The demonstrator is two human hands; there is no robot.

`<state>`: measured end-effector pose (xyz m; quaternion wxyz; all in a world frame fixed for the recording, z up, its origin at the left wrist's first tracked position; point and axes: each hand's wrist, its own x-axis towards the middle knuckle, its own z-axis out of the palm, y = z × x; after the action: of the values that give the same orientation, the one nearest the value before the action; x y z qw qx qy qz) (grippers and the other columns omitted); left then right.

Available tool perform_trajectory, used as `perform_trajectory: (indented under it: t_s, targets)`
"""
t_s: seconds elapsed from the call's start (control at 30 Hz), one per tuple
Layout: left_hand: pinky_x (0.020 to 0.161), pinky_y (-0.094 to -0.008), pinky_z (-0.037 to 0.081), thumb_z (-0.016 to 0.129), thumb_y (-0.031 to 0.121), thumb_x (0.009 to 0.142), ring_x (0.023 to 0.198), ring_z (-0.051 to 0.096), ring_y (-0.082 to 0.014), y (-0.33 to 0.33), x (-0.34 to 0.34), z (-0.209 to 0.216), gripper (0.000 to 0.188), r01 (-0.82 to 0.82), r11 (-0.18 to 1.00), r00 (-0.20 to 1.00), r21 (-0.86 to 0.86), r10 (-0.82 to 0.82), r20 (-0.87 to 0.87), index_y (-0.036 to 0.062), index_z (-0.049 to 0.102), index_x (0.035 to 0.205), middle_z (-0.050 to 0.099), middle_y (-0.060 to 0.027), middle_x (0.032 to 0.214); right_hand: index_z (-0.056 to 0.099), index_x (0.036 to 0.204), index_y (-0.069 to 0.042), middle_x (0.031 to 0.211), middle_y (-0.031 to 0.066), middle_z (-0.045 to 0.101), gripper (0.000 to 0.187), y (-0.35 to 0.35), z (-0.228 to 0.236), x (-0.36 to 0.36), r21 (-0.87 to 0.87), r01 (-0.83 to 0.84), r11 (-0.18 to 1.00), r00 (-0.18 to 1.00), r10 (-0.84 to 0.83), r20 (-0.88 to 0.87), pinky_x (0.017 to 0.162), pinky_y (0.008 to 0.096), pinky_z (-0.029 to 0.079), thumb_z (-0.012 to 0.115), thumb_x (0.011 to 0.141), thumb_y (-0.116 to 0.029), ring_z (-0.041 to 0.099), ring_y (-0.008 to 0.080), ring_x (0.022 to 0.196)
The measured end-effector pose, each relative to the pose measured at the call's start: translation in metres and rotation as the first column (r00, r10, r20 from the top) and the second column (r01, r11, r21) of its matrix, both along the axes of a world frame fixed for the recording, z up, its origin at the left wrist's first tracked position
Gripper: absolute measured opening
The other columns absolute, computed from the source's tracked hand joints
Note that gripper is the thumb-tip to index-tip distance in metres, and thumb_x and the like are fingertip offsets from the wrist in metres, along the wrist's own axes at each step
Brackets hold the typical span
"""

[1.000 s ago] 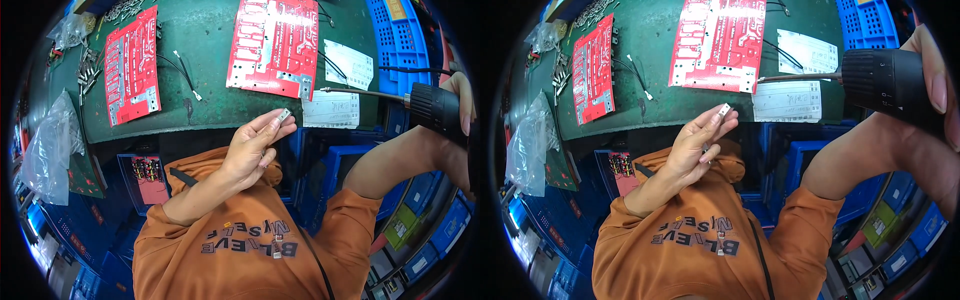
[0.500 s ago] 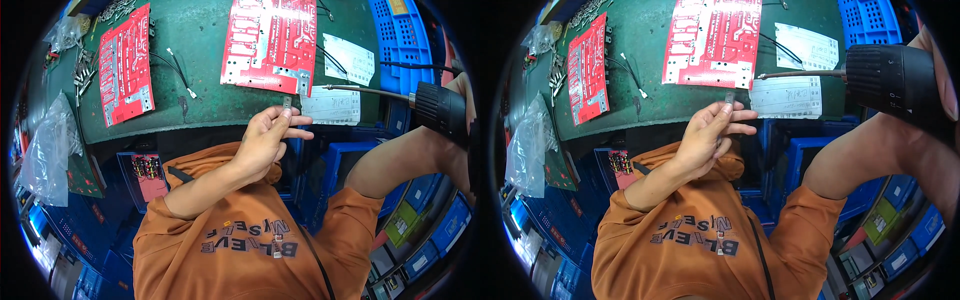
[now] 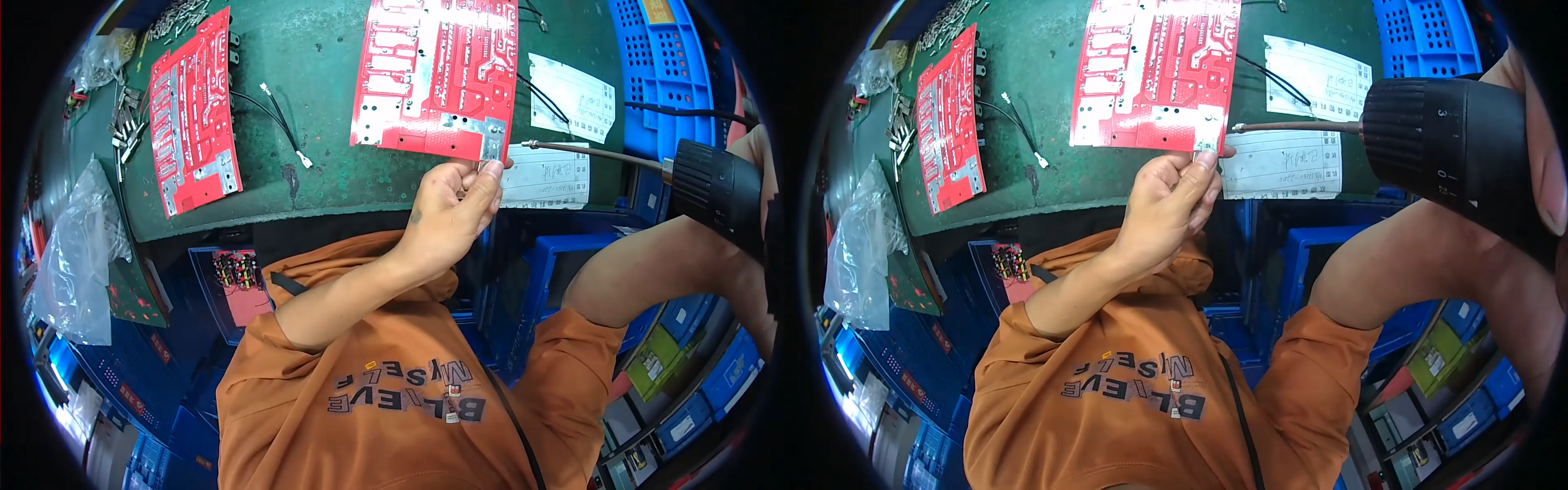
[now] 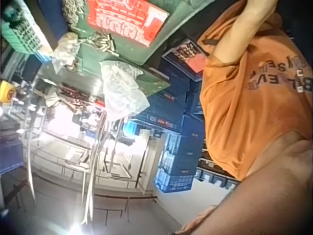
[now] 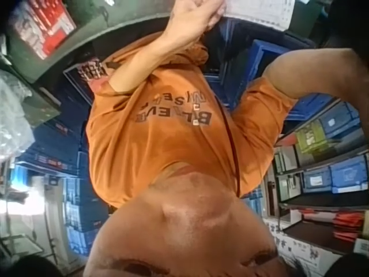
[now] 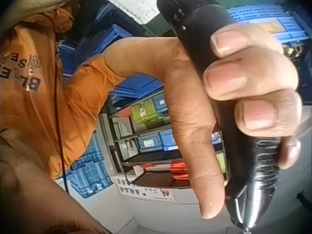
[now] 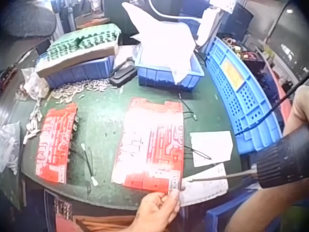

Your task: Assembling components onto red printed circuit boards using an electric screwdriver at a factory workstation.

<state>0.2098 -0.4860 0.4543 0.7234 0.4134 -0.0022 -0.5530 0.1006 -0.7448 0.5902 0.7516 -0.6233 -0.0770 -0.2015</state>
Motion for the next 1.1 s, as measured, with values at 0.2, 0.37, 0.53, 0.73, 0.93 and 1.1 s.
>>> perform_trajectory:
  t_s: [0.2,0.37,0.53,0.73,0.93,1.1]
  targets:
    - [0.044,-0.0184,0.029,0.047,0.021,0.095,0.05,0.037,-0.002,-0.005,0.001,0.003,0.026,-0.009,1.0,1.0,0.019,0.01,-0.005,-0.0032,0.055,0.101,0.046,0.0031,0.061,0.037,0.119,0.002,0.077,0.0105,0.05,0.071,0.035,-0.006,0.027,0.007,-0.023,1.0,1.0,0.023,0.003,0.056,0.0263,0.044,0.06,0.079,-0.052,0.049,0.017,0.06]
    - [0.044,-0.0189,0.031,0.048,0.022,0.095,0.049,0.039,-0.0026,-0.006,-0.003,0.003,0.026,-0.066,0.995,0.997,0.069,0.063,0.034,-0.0022,0.057,0.096,0.048,0.0023,0.06,0.037,0.119,0.002,0.077,0.0107,0.051,0.071,0.052,-0.01,0.044,0.013,-0.05,0.999,0.999,0.05,0.009,0.056,0.0263,0.044,0.06,0.078,-0.052,0.05,0.0173,0.06]
    - [0.037,-0.0172,0.025,0.049,0.024,0.095,0.042,0.033,-0.0022,-0.01,-0.008,0.003,0.027,-0.089,0.991,0.995,0.102,0.083,0.059,-0.0014,0.057,0.096,0.045,0.0015,0.059,0.037,0.118,0.002,0.078,0.0109,0.051,0.071,0.06,-0.013,0.054,0.013,-0.066,0.998,0.998,0.066,0.015,0.056,0.0263,0.044,0.06,0.078,-0.052,0.05,0.0175,0.06]
    - [0.038,-0.0174,0.025,0.05,0.025,0.094,0.042,0.033,-0.0023,-0.009,-0.008,0.002,0.028,-0.101,0.99,0.994,0.098,0.095,0.061,-0.002,0.057,0.094,0.045,0.0012,0.058,0.037,0.118,0.002,0.078,0.0111,0.051,0.071,0.06,-0.011,0.052,0.012,-0.1,0.995,0.995,0.1,0.028,0.056,0.0263,0.045,0.061,0.078,-0.052,0.05,0.0179,0.06]
    - [0.038,-0.0172,0.026,0.05,0.024,0.094,0.042,0.033,-0.0022,-0.009,-0.008,0.0,0.028,-0.101,0.991,0.992,0.085,0.094,0.083,-0.0028,0.057,0.094,0.046,0.0012,0.058,0.037,0.118,0.002,0.078,0.0113,0.051,0.071,0.056,-0.011,0.051,0.011,-0.124,0.992,0.992,0.124,0.038,0.055,0.0263,0.045,0.061,0.078,-0.051,0.05,0.0182,0.06]
    - [0.038,-0.0173,0.026,0.05,0.024,0.094,0.042,0.034,-0.0022,-0.009,-0.008,0.0,0.028,-0.109,0.991,0.991,0.083,0.102,0.082,-0.003,0.057,0.095,0.046,0.0015,0.058,0.037,0.118,0.002,0.078,0.0115,0.051,0.071,0.052,-0.014,0.057,0.009,-0.147,0.989,0.988,0.146,0.048,0.055,0.0263,0.045,0.061,0.078,-0.051,0.05,0.0184,0.06]
